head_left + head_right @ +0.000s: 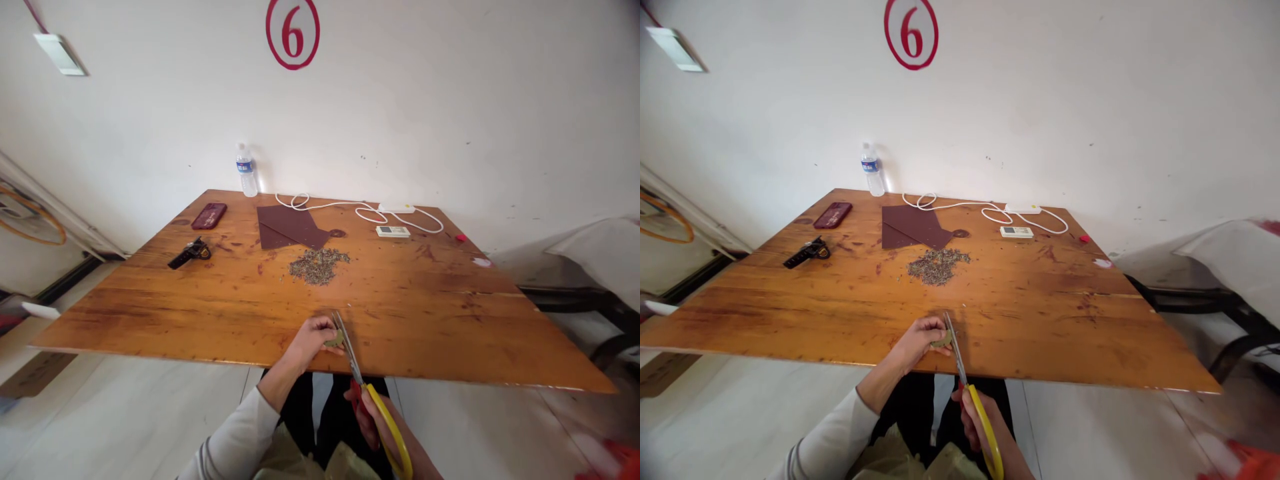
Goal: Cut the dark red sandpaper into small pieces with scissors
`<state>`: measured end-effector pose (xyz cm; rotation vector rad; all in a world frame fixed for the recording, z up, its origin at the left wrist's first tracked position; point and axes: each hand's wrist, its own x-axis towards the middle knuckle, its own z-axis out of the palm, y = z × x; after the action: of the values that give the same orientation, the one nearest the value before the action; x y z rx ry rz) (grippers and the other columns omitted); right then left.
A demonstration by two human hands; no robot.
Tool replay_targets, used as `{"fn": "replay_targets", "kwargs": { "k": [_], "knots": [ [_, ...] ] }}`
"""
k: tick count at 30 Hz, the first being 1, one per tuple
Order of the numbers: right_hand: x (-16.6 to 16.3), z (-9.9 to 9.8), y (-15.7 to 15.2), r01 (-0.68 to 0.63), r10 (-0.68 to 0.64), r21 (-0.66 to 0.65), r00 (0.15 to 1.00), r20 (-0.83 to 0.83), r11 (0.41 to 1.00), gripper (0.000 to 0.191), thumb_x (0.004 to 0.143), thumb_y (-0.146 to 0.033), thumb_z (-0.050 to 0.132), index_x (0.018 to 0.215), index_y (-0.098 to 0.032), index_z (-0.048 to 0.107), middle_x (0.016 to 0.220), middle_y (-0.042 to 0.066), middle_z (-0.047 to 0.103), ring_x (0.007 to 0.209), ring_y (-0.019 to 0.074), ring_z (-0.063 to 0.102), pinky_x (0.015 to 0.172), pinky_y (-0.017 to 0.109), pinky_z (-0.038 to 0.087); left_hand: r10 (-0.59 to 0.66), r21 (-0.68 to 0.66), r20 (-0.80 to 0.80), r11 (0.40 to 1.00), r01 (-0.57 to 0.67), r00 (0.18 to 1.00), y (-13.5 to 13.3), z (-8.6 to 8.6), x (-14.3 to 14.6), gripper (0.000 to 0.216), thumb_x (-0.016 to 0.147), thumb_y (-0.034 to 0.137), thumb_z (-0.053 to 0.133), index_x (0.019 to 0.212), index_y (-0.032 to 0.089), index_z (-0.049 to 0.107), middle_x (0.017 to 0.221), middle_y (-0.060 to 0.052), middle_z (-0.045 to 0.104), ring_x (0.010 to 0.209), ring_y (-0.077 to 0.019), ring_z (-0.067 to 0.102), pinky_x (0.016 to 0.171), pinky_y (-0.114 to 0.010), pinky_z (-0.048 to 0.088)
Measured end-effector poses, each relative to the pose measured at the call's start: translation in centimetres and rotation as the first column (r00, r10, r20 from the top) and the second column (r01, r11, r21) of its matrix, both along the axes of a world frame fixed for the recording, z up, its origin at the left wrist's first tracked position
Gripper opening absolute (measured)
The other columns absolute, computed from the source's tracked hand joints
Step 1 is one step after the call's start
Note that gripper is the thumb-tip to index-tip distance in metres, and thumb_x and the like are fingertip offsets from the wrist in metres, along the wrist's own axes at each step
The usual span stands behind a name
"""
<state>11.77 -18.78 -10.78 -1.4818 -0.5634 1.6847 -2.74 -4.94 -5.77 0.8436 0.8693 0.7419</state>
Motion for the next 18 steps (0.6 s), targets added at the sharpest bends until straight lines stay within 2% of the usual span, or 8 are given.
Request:
{"fn": "replay_targets", "kwargs": {
  "k": [4,10,14,18],
  "knots": [
    [0.1,-1.1,-0.2,0.034,-0.034,-0.031,0.999,-0.012,0.999,0.082,0.043,-0.091,0.070,0.077,-0.017,0.065,0.041,-0.014,0.037,0.032,0.0019,0.022,0.033,0.018,0.017,-0.003,0.005,-0.003,1.000,0.003,1.000,0.0,-0.1,0.0,0.033,0.053,0.035,0.084,0.058,0.015,0.058,0.061,-0.002,0.059,0.059,-0.0161,0.061,0.062,-0.036,0.059],
    [0.6,-3.0,0.0,0.024,-0.037,-0.137,0.994,-0.098,0.990,0.081,0.035,-0.087,0.074,0.075,-0.018,0.065,0.035,-0.014,0.033,0.029,0.0018,0.019,0.029,0.018,0.012,-0.014,-0.011,0.002,1.000,0.014,1.000,0.1,-0.2,0.0,0.032,0.053,0.034,0.082,0.060,0.015,0.058,0.061,-0.004,0.063,0.059,-0.0181,0.065,0.063,-0.036,0.058],
    [0.5,-2.6,-0.2,0.019,-0.031,-0.140,0.996,-0.085,0.990,0.076,0.041,-0.084,0.077,0.077,-0.018,0.065,0.034,-0.015,0.030,0.029,0.0027,0.019,0.029,0.017,0.011,0.005,-0.017,0.005,1.000,-0.005,1.000,0.1,-0.3,0.0,0.032,0.052,0.033,0.082,0.058,0.015,0.057,0.058,-0.003,0.062,0.057,-0.0178,0.065,0.061,-0.035,0.058],
    [0.0,-2.1,-0.5,0.067,-0.070,-0.077,0.997,-0.031,0.995,0.077,0.048,-0.085,0.075,0.080,-0.016,0.066,0.038,-0.015,0.029,0.031,0.0021,0.018,0.030,0.017,0.011,0.009,-0.026,0.007,1.000,-0.009,1.000,0.1,-0.1,0.1,0.031,0.051,0.032,0.082,0.058,0.015,0.057,0.058,-0.003,0.063,0.056,-0.0177,0.065,0.061,-0.034,0.058]
  ]
}}
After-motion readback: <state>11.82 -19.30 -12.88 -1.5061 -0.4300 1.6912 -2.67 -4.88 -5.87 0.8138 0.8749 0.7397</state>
